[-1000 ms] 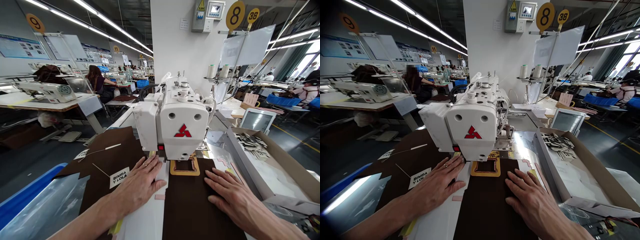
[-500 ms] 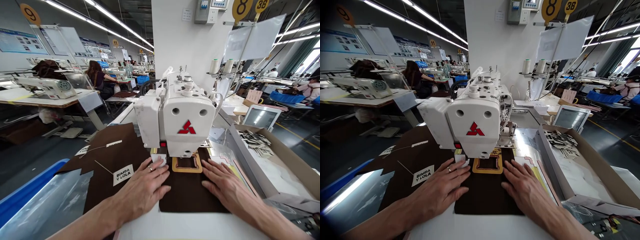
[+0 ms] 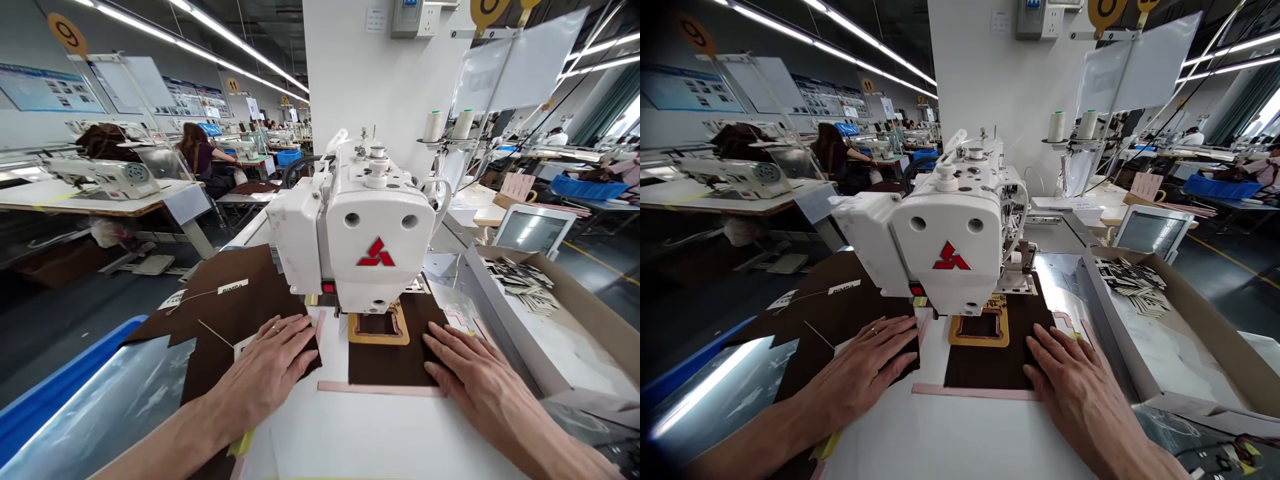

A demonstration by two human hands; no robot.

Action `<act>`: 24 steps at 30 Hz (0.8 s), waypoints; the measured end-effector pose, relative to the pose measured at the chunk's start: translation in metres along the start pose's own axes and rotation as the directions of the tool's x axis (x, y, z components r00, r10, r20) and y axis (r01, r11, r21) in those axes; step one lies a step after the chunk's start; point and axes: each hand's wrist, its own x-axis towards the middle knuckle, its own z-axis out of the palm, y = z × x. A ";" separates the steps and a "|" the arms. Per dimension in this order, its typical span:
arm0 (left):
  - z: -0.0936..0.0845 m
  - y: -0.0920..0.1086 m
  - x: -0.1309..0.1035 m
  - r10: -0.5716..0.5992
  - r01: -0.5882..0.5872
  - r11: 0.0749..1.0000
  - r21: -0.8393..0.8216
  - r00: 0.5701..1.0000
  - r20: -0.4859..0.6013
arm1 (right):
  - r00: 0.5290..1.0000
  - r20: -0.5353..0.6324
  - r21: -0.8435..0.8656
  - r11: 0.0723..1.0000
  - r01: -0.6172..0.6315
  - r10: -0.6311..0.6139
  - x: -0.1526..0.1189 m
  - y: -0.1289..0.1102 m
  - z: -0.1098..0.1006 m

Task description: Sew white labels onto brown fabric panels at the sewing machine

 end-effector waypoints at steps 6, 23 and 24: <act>-0.009 -0.011 -0.008 -0.007 0.005 1.000 0.014 0.989 0.146 | 0.997 -0.030 0.085 0.994 -0.075 0.078 0.013 -0.023 0.000; -0.023 -0.018 -0.022 0.158 -0.170 0.980 0.107 0.981 0.113 | 0.997 -0.041 0.134 0.988 0.077 -0.072 0.010 -0.044 -0.001; -0.025 -0.018 -0.021 0.166 -0.177 0.977 0.115 0.981 0.102 | 0.996 -0.039 0.134 0.987 0.088 -0.083 0.010 -0.043 -0.001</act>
